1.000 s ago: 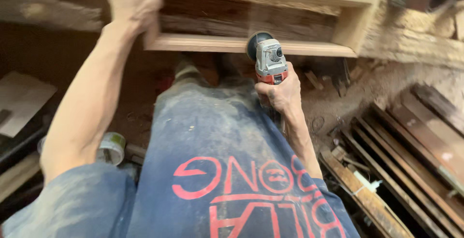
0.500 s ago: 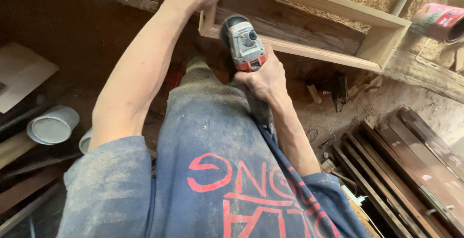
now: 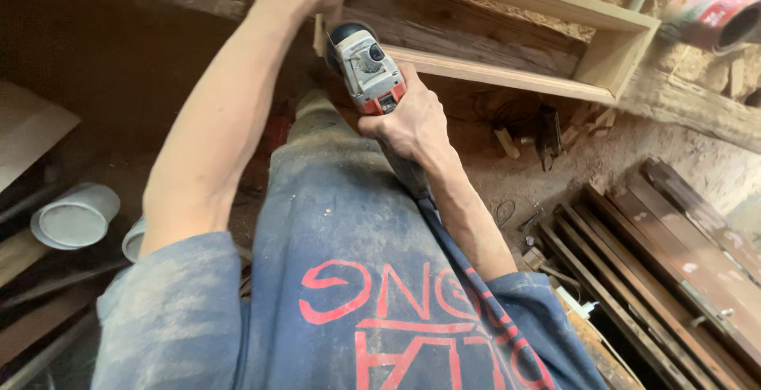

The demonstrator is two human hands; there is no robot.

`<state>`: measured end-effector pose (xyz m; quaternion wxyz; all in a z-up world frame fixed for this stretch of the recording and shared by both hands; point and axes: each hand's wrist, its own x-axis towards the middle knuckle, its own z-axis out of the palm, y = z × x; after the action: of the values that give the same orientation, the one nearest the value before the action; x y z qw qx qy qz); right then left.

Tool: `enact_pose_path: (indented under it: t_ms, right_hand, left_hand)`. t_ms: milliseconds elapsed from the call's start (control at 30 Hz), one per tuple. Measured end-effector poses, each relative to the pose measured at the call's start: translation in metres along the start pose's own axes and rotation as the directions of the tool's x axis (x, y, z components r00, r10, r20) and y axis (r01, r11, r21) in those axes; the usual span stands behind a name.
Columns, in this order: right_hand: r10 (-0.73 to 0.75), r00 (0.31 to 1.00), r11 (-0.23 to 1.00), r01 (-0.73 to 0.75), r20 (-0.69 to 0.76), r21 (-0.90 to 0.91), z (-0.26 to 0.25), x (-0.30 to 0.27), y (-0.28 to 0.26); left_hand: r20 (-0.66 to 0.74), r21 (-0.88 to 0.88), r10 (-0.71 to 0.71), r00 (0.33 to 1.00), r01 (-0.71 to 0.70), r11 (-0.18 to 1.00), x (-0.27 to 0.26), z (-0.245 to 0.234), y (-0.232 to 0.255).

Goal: The person sands wood pieces using a handheld grinder and hammers parts of a wooden frame.

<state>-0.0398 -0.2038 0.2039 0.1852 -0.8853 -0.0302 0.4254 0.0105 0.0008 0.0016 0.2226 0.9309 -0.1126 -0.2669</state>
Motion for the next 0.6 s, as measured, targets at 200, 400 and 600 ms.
enact_pose_path:
  t_ms: [200, 400, 600]
  right_hand:
    - [0.097, 0.991, 0.990, -0.086, -0.096, 0.109, -0.032, -0.005, 0.074]
    - [0.234, 0.952, 0.864, -0.110, -0.199, 0.491, -0.079, -0.018, 0.163]
    - [0.212, 0.935, 0.822, -0.012, -0.286, 0.570, -0.106, -0.023, 0.214]
  left_hand:
    - [-0.053, 0.161, 0.010, 0.999, -0.002, 0.987, -0.020, -0.019, 0.013]
    - [-0.180, -0.214, -0.251, 0.951, 0.211, 0.954, -0.028, -0.019, 0.014]
    - [-0.235, -0.554, -0.508, 0.829, 0.315, 0.770, -0.025, -0.012, 0.013]
